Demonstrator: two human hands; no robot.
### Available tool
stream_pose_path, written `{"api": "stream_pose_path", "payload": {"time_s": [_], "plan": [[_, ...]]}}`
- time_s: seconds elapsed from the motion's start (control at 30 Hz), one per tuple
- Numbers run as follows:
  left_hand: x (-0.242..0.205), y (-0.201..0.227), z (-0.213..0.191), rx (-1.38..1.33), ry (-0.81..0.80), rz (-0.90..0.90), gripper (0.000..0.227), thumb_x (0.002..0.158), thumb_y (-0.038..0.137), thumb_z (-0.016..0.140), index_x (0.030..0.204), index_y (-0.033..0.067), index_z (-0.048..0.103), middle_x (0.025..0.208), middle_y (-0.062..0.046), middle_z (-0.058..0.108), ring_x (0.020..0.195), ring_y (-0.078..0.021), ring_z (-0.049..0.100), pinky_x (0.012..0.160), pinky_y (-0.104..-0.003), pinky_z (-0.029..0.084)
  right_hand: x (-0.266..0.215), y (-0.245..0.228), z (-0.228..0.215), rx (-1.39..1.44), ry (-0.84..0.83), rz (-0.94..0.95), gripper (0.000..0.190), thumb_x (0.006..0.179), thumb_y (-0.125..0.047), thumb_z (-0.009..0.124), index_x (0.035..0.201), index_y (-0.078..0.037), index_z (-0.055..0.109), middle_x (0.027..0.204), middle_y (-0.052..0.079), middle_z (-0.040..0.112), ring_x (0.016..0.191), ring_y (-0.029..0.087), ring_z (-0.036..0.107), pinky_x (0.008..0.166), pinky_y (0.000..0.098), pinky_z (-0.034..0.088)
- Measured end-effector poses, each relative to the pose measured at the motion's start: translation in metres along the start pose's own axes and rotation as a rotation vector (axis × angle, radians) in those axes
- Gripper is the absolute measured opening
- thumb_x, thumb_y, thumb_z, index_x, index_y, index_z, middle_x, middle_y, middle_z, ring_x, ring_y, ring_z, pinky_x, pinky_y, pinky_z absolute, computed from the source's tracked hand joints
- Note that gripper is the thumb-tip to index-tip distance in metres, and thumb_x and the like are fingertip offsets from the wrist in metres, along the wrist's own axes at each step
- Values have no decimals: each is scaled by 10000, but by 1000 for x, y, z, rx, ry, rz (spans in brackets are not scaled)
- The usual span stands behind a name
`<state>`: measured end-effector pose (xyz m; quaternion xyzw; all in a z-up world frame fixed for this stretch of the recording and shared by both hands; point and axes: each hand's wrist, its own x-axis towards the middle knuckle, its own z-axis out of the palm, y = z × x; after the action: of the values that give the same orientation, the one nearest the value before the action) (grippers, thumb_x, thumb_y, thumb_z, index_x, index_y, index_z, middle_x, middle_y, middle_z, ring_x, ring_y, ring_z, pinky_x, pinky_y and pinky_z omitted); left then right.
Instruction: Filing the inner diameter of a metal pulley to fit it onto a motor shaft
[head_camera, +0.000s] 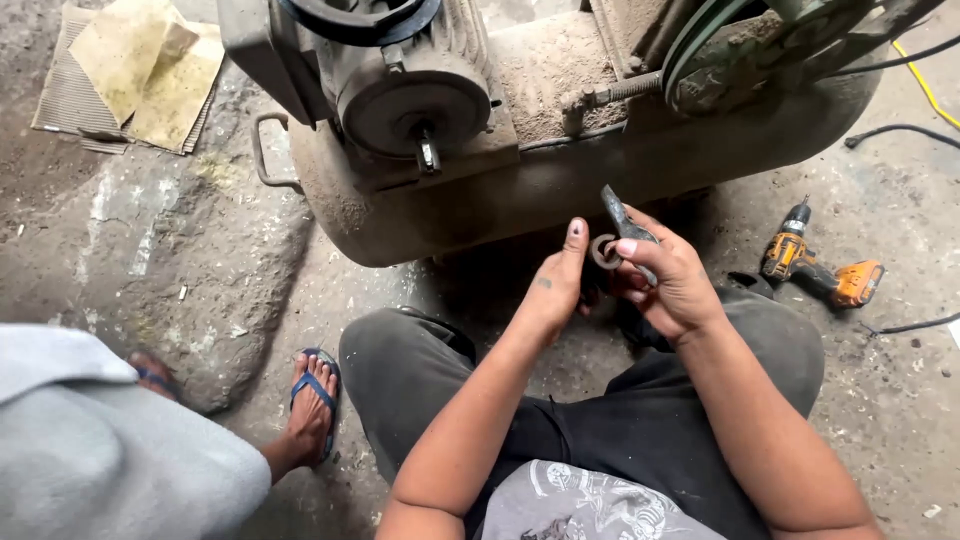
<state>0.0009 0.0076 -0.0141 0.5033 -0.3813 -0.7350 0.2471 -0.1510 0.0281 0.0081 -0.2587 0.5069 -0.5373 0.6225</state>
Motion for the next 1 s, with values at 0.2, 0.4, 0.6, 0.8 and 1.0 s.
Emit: {"api": "stream_pose_path", "payload": {"time_s": [0.2, 0.4, 0.6, 0.8, 1.0], "plan": [[-11, 0, -8, -575, -20, 201, 416, 1054, 437, 625, 1091, 27, 688, 987, -143, 652, 772, -230, 668, 557, -284, 600, -9, -15, 20, 185, -20, 103, 548, 831, -133, 766, 1362, -60, 653, 868, 174, 658, 514, 60, 428, 408, 169, 389], [-16, -8, -9, -857, -202, 125, 269, 1000, 305, 731, 1048, 40, 743, 979, -119, 703, 868, -230, 657, 686, -298, 569, -11, -10, 21, 172, -10, 93, 528, 861, -143, 747, 1375, -73, 648, 869, 159, 649, 527, 54, 428, 416, 160, 393], [-32, -5, -13, -868, -111, 114, 215, 959, 239, 780, 891, 66, 672, 803, -69, 675, 778, -187, 655, 676, -274, 517, -20, 4, 27, 184, -12, 160, 529, 869, -163, 726, 1379, -56, 638, 854, 108, 597, 564, 83, 447, 438, 197, 427], [-26, -14, -14, -579, -81, 500, 580, 992, 298, 713, 1459, 19, 512, 1188, -54, 599, 1018, -97, 575, 775, -175, 473, -21, -3, 50, 216, -18, 143, 574, 867, -197, 730, 1405, -39, 609, 884, 71, 570, 599, 71, 459, 468, 187, 444], [-13, -28, -46, -725, -114, 608, 421, 1056, 203, 602, 1410, -25, 585, 1284, -147, 667, 1066, -188, 668, 935, -296, 555, -19, 20, 43, -86, 13, -185, 488, 1034, -180, 575, 1450, 63, 501, 833, 217, 601, 525, 149, 479, 443, 285, 462]]}}
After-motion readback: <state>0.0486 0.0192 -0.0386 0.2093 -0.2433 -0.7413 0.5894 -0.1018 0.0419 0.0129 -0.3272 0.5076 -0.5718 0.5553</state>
